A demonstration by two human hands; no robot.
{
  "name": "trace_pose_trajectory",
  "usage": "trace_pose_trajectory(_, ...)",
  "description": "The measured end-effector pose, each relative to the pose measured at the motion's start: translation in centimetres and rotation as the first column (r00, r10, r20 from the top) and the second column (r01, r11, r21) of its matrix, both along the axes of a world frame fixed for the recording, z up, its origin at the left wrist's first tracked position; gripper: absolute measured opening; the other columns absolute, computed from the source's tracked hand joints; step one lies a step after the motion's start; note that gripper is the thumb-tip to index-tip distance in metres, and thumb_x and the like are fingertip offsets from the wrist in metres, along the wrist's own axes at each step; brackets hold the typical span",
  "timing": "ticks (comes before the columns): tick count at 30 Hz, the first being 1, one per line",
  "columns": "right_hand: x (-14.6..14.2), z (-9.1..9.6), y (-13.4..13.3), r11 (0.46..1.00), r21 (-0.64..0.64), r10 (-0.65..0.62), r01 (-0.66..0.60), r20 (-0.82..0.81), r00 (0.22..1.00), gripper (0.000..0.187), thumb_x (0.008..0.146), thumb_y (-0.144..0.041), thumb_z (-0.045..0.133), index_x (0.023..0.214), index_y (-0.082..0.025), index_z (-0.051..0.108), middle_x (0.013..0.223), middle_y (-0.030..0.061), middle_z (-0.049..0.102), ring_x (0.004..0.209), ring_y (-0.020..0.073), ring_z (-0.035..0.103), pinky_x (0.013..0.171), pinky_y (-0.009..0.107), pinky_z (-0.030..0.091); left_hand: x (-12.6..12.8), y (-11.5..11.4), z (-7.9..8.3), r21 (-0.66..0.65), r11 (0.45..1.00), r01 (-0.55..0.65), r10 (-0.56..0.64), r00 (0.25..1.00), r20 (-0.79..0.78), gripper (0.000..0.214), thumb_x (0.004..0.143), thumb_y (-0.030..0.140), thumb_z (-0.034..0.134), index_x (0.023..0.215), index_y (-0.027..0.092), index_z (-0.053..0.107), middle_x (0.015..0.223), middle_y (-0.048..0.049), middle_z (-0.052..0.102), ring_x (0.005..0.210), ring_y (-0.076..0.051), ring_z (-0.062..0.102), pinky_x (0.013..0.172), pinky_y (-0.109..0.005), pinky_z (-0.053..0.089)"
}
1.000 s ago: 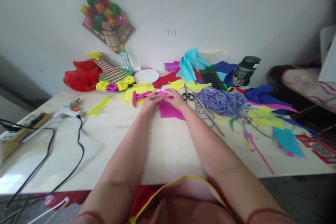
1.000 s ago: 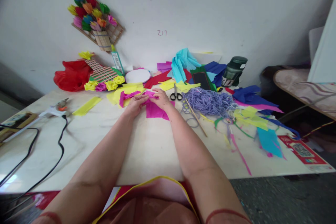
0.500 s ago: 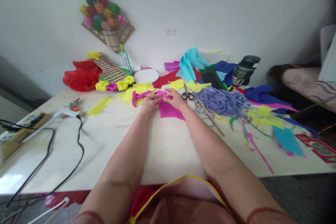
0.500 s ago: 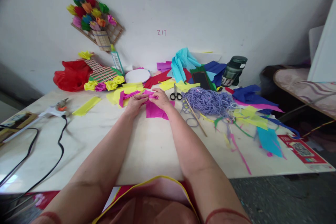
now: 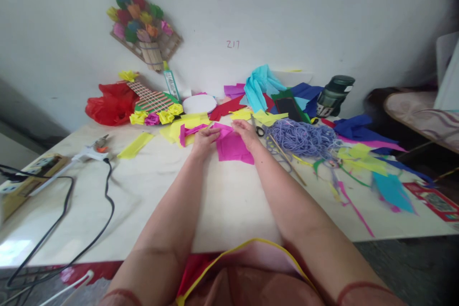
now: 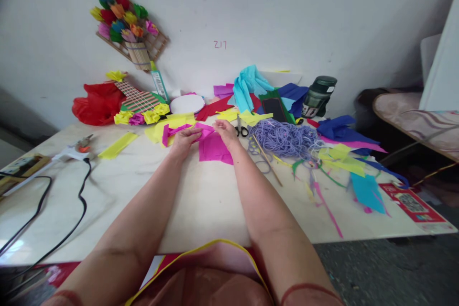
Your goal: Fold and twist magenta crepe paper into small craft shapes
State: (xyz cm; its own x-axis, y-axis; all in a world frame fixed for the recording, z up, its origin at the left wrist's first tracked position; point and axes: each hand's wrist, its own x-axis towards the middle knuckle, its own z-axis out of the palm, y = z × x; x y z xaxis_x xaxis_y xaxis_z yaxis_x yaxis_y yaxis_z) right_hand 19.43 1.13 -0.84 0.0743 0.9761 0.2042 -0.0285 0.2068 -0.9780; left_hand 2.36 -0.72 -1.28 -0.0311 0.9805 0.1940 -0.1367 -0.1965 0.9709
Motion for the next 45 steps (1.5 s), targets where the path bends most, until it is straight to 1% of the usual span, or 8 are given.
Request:
trace_pose_trajectory(4, -0.2, -0.1, -0.3, 0.992, -0.033, 0.122, -0.124, -0.053, 0.991, 0.056, 0.057, -0.039, 0.074, 0.107, -0.018, 0.059, 0.067, -0.0025, 0.060, 0.066, 0.0144, 0.058, 0.071, 0.032, 0.049, 0.2, -0.4, 0.3, -0.003, 1.000, 0.010, -0.010, 1.000, 0.001, 0.035, 0.052, 0.029, 0.082, 0.083, 0.015, 0.075, 0.077, -0.0055, 0.071, 0.071, -0.016, 0.063, 0.078, -0.032, 0.049)
trace_pose_trajectory(7, -0.3, -0.1, -0.5, 0.987, -0.036, 0.154, -0.156, -0.060, 0.986, 0.056, 0.056, -0.036, 0.075, 0.107, -0.019, 0.059, 0.060, -0.0054, 0.056, 0.060, 0.0135, 0.057, 0.069, 0.032, 0.050, 0.2, -0.4, 0.3, 0.002, 1.000, 0.018, -0.018, 1.000, -0.001, 0.036, 0.052, 0.030, 0.081, 0.084, 0.014, 0.075, 0.077, -0.0061, 0.071, 0.073, -0.018, 0.063, 0.078, -0.033, 0.050)
trace_pose_trajectory(20, -0.4, 0.0, -0.3, 0.989, -0.046, 0.137, -0.142, -0.102, 0.985, 0.043, 0.057, -0.024, 0.074, 0.098, -0.019, 0.061, 0.059, -0.0046, 0.059, 0.056, 0.0136, 0.059, 0.067, 0.034, 0.053, 0.2, -0.2, 0.1, 0.006, 0.999, 0.038, -0.038, 0.999, 0.001, 0.035, 0.054, 0.028, 0.081, 0.085, 0.014, 0.074, 0.080, -0.0061, 0.071, 0.074, -0.017, 0.063, 0.080, -0.033, 0.049)
trace_pose_trajectory(26, -0.5, 0.1, -0.2, 0.989, -0.016, 0.145, -0.147, -0.084, 0.986, 0.044, 0.057, -0.027, 0.075, 0.099, -0.018, 0.062, 0.055, -0.0054, 0.057, 0.054, 0.0123, 0.057, 0.064, 0.032, 0.053, 0.1, -0.1, -0.1, 0.006, 1.000, 0.030, -0.031, 0.999, 0.011, 0.034, 0.054, 0.027, 0.081, 0.084, 0.014, 0.074, 0.081, -0.0063, 0.071, 0.074, -0.016, 0.062, 0.080, -0.032, 0.048)
trace_pose_trajectory(33, 0.3, 0.9, -0.8, 0.993, -0.073, 0.084, -0.092, -0.107, 0.991, 0.037, 0.065, -0.052, 0.066, 0.081, -0.018, 0.064, 0.072, 0.0006, 0.062, 0.063, 0.0131, 0.056, 0.052, 0.025, 0.048, -0.1, -0.1, -0.1, 0.007, 1.000, 0.024, -0.024, 0.998, -0.062, 0.036, 0.055, 0.030, 0.081, 0.088, 0.015, 0.075, 0.079, -0.0063, 0.070, 0.072, -0.016, 0.062, 0.075, -0.030, 0.049)
trace_pose_trajectory(37, 0.1, 1.3, -1.4, 0.983, -0.107, 0.146, -0.150, -0.052, 0.988, 0.030, 0.059, -0.044, 0.072, 0.071, -0.018, 0.062, 0.067, -0.0006, 0.061, 0.060, 0.0120, 0.053, 0.054, 0.025, 0.046, 0.0, -0.3, 0.2, 0.002, 0.998, 0.063, -0.063, 0.995, -0.077, 0.037, 0.054, 0.029, 0.081, 0.088, 0.015, 0.074, 0.075, -0.0051, 0.070, 0.068, -0.015, 0.061, 0.071, -0.030, 0.049)
trace_pose_trajectory(41, -0.3, 1.0, -1.5, 0.984, -0.073, 0.166, -0.162, 0.047, 0.985, 0.023, 0.056, -0.034, 0.074, 0.063, -0.018, 0.059, 0.056, -0.0041, 0.055, 0.053, 0.0099, 0.047, 0.054, 0.025, 0.041, 0.2, -0.4, 0.2, 0.016, 0.993, 0.114, -0.113, 0.993, -0.033, 0.042, 0.051, 0.027, 0.082, 0.090, 0.014, 0.073, 0.079, -0.0050, 0.069, 0.073, -0.016, 0.061, 0.073, -0.028, 0.048)
trace_pose_trajectory(45, -0.2, 0.5, -1.1, 0.991, -0.033, 0.130, -0.127, 0.132, 0.983, 0.022, 0.056, -0.033, 0.071, 0.058, -0.018, 0.056, 0.051, -0.0061, 0.051, 0.050, 0.0088, 0.043, 0.052, 0.024, 0.036, 0.4, -0.5, 0.2, 0.034, 0.992, 0.124, -0.123, 0.992, -0.019, 0.062, 0.052, 0.024, 0.081, 0.112, 0.016, 0.065, 0.075, -0.0019, 0.067, 0.069, -0.014, 0.061, 0.070, -0.028, 0.048)
